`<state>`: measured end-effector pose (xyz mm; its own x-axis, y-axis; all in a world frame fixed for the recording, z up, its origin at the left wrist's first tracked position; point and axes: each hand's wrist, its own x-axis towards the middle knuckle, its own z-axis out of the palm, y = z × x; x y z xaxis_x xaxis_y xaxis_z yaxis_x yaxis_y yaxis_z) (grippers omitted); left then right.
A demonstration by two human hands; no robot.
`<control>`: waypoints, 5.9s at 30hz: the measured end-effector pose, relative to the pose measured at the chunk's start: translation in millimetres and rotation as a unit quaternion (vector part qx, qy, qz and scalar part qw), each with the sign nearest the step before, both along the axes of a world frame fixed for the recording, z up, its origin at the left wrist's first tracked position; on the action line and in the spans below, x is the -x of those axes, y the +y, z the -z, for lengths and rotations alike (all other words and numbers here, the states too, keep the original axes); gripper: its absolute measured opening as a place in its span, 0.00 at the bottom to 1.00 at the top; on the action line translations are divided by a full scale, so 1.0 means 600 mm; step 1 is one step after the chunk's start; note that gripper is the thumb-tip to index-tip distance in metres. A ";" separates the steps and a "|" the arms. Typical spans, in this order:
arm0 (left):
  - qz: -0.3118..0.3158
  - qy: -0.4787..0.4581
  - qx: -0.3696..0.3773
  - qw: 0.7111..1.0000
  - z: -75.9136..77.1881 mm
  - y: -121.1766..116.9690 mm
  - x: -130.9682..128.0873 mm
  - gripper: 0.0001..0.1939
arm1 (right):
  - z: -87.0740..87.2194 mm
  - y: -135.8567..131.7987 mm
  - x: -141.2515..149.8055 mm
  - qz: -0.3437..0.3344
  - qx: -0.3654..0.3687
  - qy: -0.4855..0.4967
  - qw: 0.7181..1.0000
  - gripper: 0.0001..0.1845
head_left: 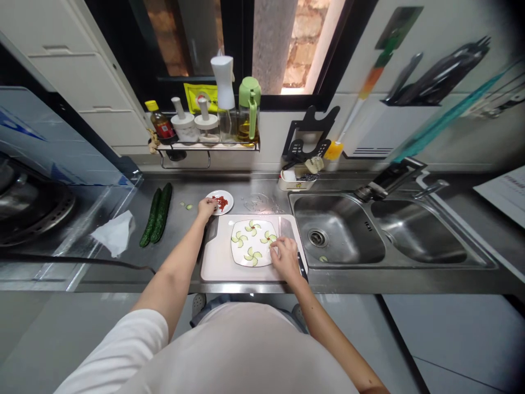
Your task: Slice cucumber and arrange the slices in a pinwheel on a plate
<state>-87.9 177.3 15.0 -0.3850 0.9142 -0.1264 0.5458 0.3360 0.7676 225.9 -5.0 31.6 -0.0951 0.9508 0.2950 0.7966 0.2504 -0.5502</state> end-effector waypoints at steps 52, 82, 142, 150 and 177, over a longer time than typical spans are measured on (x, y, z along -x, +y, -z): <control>0.320 -0.278 -0.073 0.903 -0.086 -0.239 -0.164 0.17 | -0.090 0.055 0.047 -0.210 -0.018 -0.009 0.977 0.05; 0.292 0.114 0.007 0.950 -0.033 -0.293 -0.178 0.08 | -0.006 0.019 0.055 -0.193 0.088 -0.129 0.969 0.07; 0.293 0.152 0.030 0.944 -0.027 -0.297 -0.196 0.08 | 0.017 0.020 0.063 -0.172 0.084 -0.167 0.967 0.06; 0.284 0.125 -0.001 0.950 -0.021 -0.296 -0.190 0.08 | 0.007 0.013 0.056 -0.136 0.053 -0.112 0.983 0.06; -0.070 0.145 0.032 0.987 -0.015 -0.053 -0.008 0.12 | 0.002 -0.009 0.013 -0.045 0.021 -0.033 0.998 0.09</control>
